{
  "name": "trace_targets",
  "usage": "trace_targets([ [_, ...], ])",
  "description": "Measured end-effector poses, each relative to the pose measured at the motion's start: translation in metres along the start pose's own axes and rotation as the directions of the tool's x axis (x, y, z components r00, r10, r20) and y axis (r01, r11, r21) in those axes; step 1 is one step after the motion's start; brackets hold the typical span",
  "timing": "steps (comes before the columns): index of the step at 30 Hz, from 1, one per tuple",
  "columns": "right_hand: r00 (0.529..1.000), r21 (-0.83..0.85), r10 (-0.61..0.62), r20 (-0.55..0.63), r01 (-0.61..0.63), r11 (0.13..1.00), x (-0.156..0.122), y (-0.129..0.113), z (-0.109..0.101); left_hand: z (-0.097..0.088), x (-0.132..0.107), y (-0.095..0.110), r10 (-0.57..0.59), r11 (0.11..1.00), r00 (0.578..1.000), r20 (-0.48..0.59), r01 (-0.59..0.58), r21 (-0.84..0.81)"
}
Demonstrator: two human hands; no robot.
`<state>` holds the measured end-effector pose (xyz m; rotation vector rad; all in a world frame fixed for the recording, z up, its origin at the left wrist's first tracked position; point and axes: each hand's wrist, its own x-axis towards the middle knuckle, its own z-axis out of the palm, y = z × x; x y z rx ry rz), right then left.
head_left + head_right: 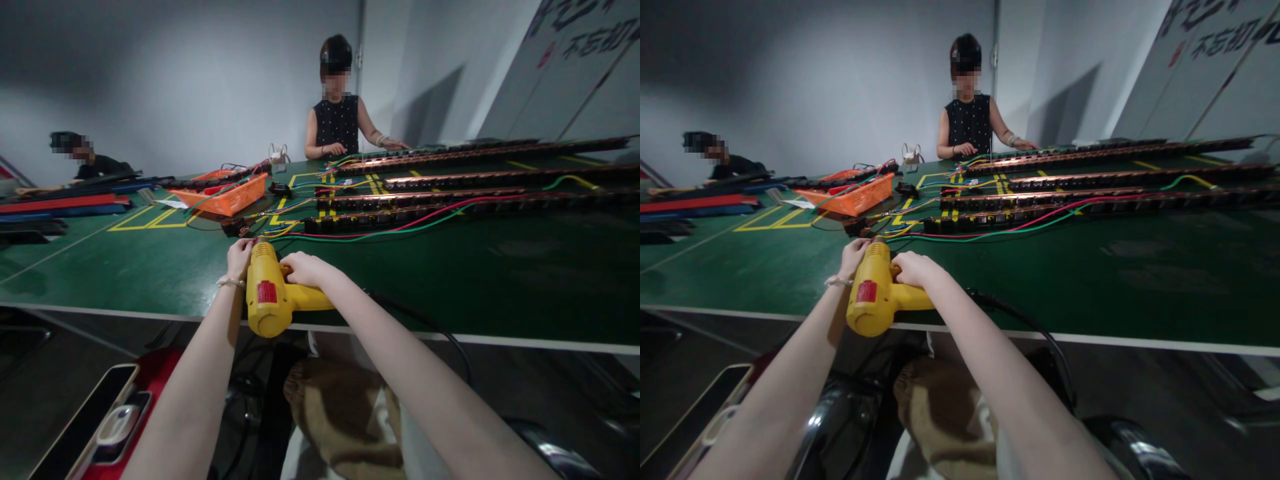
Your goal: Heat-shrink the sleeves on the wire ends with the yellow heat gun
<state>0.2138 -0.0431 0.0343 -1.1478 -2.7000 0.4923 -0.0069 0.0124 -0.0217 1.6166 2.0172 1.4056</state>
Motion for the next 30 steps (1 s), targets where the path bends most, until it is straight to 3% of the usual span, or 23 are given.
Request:
trace_targets([
  [14,0.999,0.030,-0.039,0.014,0.039,0.999,-0.001,0.006,-0.002,0.000,0.003,-0.006,0.056,0.992,0.998,-0.041,-0.060,-0.111],
  [22,0.999,0.036,-0.030,0.013,0.029,0.999,-0.004,0.006,-0.005,0.000,0.005,-0.006,0.082,0.992,0.995,-0.059,-0.087,-0.090],
  [30,0.999,0.087,0.033,-0.018,-0.032,0.996,-0.011,0.039,-0.013,0.005,0.003,-0.003,0.044,0.990,0.994,-0.104,-0.058,-0.132],
])
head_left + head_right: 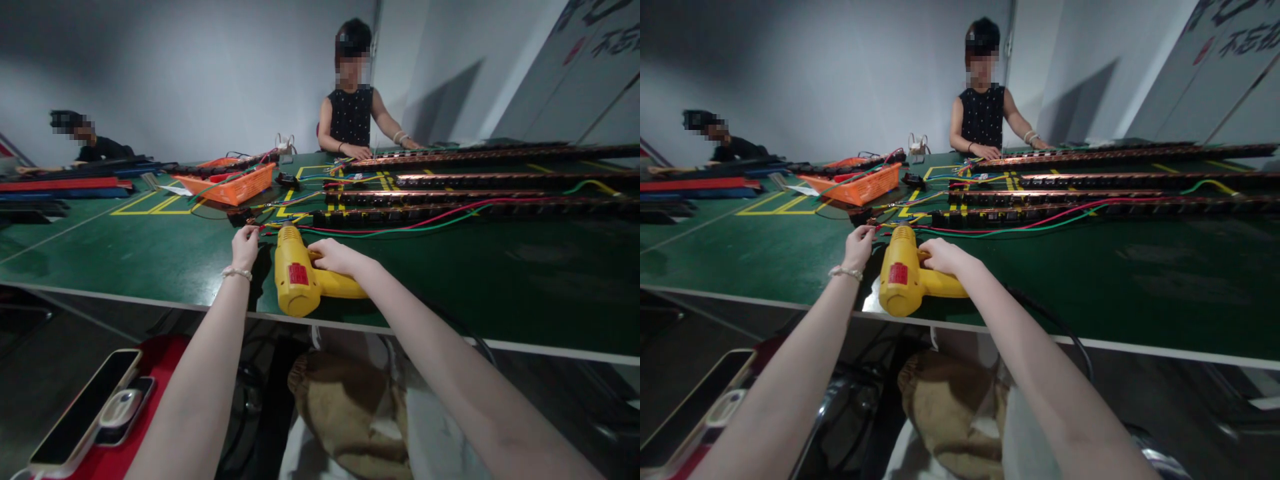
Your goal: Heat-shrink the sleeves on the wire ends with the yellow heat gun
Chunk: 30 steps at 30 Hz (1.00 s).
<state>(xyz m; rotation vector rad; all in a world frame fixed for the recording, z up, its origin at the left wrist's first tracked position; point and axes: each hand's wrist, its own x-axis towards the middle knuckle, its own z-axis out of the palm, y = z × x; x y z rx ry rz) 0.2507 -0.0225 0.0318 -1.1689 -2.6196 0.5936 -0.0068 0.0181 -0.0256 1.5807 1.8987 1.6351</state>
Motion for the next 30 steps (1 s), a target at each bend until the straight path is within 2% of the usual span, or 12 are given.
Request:
trace_targets([
  [6,0.995,0.018,0.083,-0.046,-0.082,0.996,0.001,0.033,-0.009,0.001,-0.003,0.004,-0.023,0.995,1.000,0.018,0.025,-0.096],
  [10,0.990,0.012,0.123,-0.065,-0.122,0.992,0.001,0.040,-0.012,0.000,-0.004,0.007,-0.016,0.995,0.999,0.033,0.019,-0.102],
  [18,0.989,-0.020,0.125,-0.075,-0.127,0.992,-0.004,0.029,-0.014,0.002,-0.007,0.009,-0.102,0.995,0.990,0.100,0.104,-0.014],
  [24,0.993,-0.061,0.102,-0.059,-0.105,0.993,-0.006,0.014,-0.006,0.003,-0.007,0.009,-0.097,0.995,0.989,0.115,0.100,-0.023],
  [30,0.998,-0.112,0.056,-0.035,-0.060,0.992,0.001,-0.011,0.004,0.004,-0.007,0.008,-0.084,0.993,0.992,0.098,0.091,-0.069],
])
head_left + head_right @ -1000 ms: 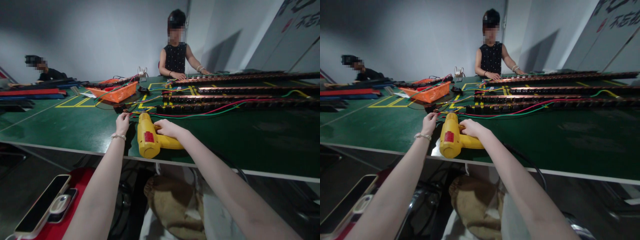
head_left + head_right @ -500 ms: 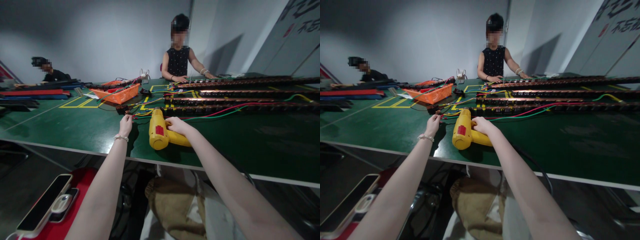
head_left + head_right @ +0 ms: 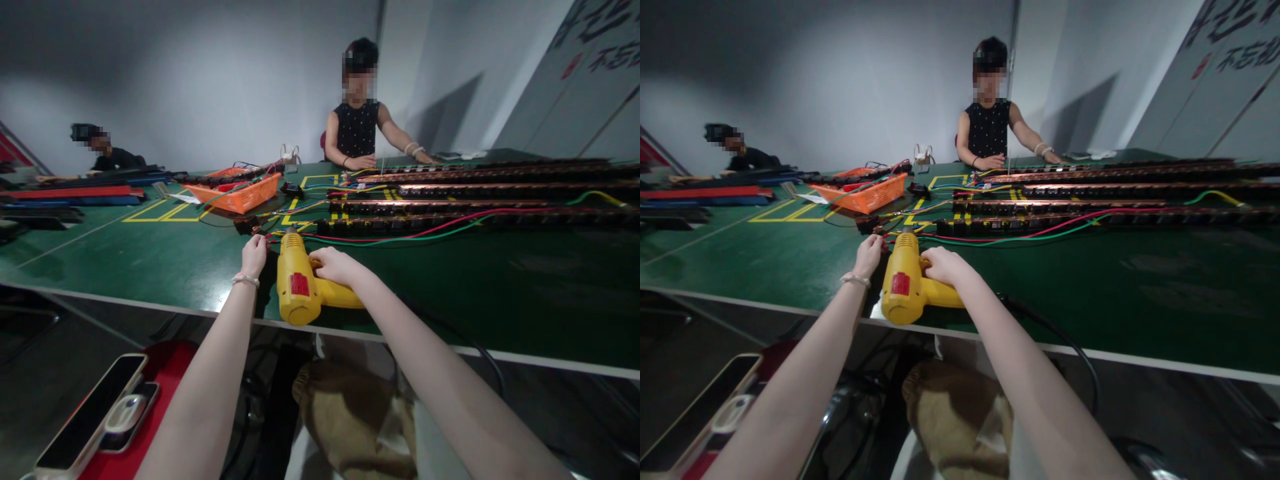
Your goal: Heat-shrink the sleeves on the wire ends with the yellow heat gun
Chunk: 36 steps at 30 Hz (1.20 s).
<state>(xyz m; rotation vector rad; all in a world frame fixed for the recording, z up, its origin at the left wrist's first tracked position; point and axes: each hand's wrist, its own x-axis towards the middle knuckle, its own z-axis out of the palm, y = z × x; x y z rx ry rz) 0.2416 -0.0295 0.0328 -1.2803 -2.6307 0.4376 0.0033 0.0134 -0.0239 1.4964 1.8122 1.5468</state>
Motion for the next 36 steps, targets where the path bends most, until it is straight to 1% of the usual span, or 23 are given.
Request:
trace_targets([
  [4,0.999,-0.019,-0.051,-0.004,0.051,0.999,0.006,-0.021,0.006,-0.006,-0.001,0.004,0.021,0.997,1.000,-0.007,-0.020,0.074],
  [6,0.997,-0.024,-0.077,-0.014,0.077,0.997,0.009,-0.031,0.009,-0.010,-0.002,0.009,0.005,0.999,1.000,-0.022,-0.004,0.038],
  [9,0.995,-0.026,-0.098,-0.030,0.097,0.995,0.011,-0.040,0.011,-0.013,-0.002,0.014,-0.067,0.995,0.996,-0.053,0.062,-0.083],
  [11,0.993,-0.022,-0.107,-0.038,0.106,0.994,0.011,-0.042,0.011,-0.013,-0.001,0.015,-0.103,0.986,0.993,-0.065,0.093,-0.139],
  [13,0.992,-0.012,-0.118,-0.041,0.118,0.993,0.010,-0.042,0.009,-0.014,-0.001,0.014,-0.116,0.982,0.991,-0.066,0.104,-0.158],
  [20,0.991,0.030,-0.128,-0.030,0.129,0.991,0.010,-0.039,0.009,-0.018,0.000,0.014,-0.067,0.994,0.996,-0.062,0.062,-0.089],
  [24,0.993,0.050,-0.120,-0.007,0.121,0.991,0.009,-0.031,0.009,-0.017,-0.002,0.016,-0.073,0.991,0.995,-0.074,0.064,-0.118],
  [28,0.997,0.058,-0.083,0.002,0.083,0.995,0.003,-0.012,0.004,-0.012,-0.001,0.012,-0.063,0.984,0.997,-0.036,0.056,-0.169],
  [33,1.000,0.078,-0.012,0.003,0.012,0.997,-0.003,0.015,-0.003,-0.009,0.000,0.008,-0.038,0.990,0.997,-0.064,0.029,-0.141],
  [36,0.999,0.094,0.037,-0.006,-0.036,0.995,-0.004,0.028,-0.007,-0.009,-0.001,0.009,-0.034,0.992,0.998,-0.050,0.027,-0.125],
])
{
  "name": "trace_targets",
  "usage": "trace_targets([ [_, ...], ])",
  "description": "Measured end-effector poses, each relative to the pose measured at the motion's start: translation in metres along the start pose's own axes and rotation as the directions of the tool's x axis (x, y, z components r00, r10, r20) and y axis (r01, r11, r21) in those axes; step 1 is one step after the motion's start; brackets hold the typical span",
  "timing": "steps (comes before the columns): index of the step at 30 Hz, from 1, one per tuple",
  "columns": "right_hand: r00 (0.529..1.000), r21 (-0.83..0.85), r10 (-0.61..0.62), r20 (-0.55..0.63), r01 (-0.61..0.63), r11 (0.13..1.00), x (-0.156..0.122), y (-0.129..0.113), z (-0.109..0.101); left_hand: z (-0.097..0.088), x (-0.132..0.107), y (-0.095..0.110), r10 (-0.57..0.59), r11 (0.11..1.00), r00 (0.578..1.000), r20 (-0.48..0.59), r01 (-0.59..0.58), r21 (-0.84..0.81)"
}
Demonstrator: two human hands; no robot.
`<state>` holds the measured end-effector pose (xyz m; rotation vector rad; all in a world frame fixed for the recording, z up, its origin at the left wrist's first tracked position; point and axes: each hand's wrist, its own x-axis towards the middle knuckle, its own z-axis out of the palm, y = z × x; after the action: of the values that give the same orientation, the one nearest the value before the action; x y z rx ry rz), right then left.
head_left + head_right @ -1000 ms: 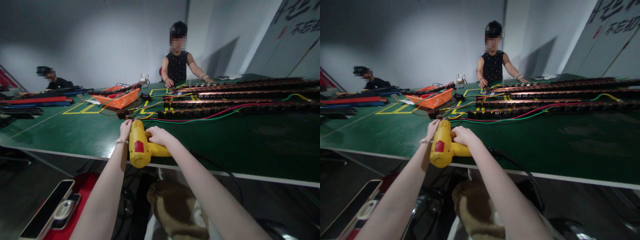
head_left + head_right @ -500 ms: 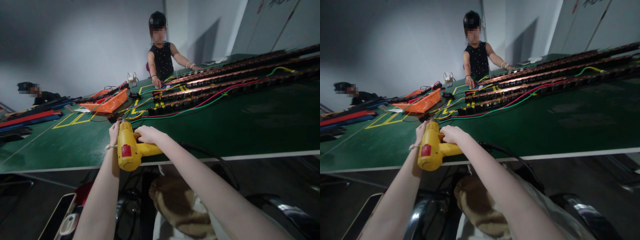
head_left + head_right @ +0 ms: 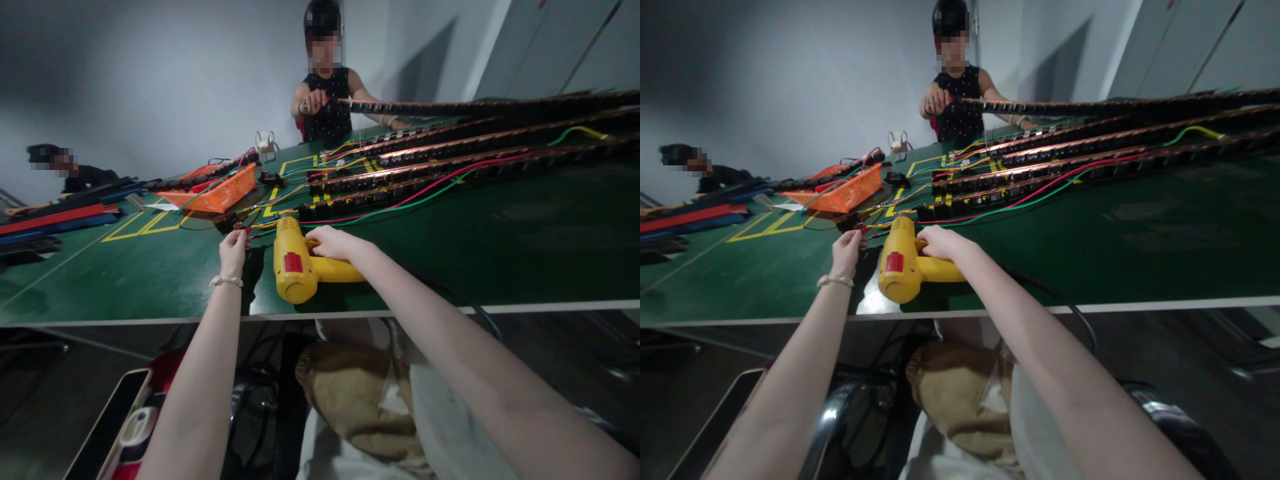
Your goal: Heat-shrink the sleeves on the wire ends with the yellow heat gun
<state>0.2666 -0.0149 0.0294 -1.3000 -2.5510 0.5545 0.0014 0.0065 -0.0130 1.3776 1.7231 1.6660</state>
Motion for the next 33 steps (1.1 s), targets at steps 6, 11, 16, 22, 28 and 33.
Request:
trace_targets([
  [6,0.999,0.030,0.053,-0.009,-0.053,0.998,0.000,0.012,-0.010,0.001,0.000,-0.002,0.014,1.000,0.999,0.039,-0.014,-0.010],
  [11,0.998,0.043,0.057,-0.013,-0.057,0.997,0.000,0.012,-0.011,0.003,0.001,-0.005,0.022,1.000,0.996,0.081,-0.023,0.012],
  [16,0.997,0.031,0.075,-0.023,-0.074,0.997,0.001,0.013,-0.010,0.005,0.000,-0.003,0.014,0.999,0.995,0.103,-0.018,0.031],
  [22,0.997,0.007,0.071,-0.033,-0.071,0.997,0.005,0.017,-0.006,0.006,-0.001,-0.003,0.002,1.000,0.993,0.116,-0.004,0.016],
  [28,0.999,-0.014,0.050,-0.012,-0.050,0.999,0.000,0.004,-0.003,0.006,0.001,-0.010,0.035,0.997,0.992,0.122,-0.043,0.066],
  [33,1.000,-0.040,0.009,0.021,-0.009,0.999,-0.004,-0.014,0.002,0.006,0.000,-0.009,0.048,0.993,0.991,0.125,-0.060,0.097],
])
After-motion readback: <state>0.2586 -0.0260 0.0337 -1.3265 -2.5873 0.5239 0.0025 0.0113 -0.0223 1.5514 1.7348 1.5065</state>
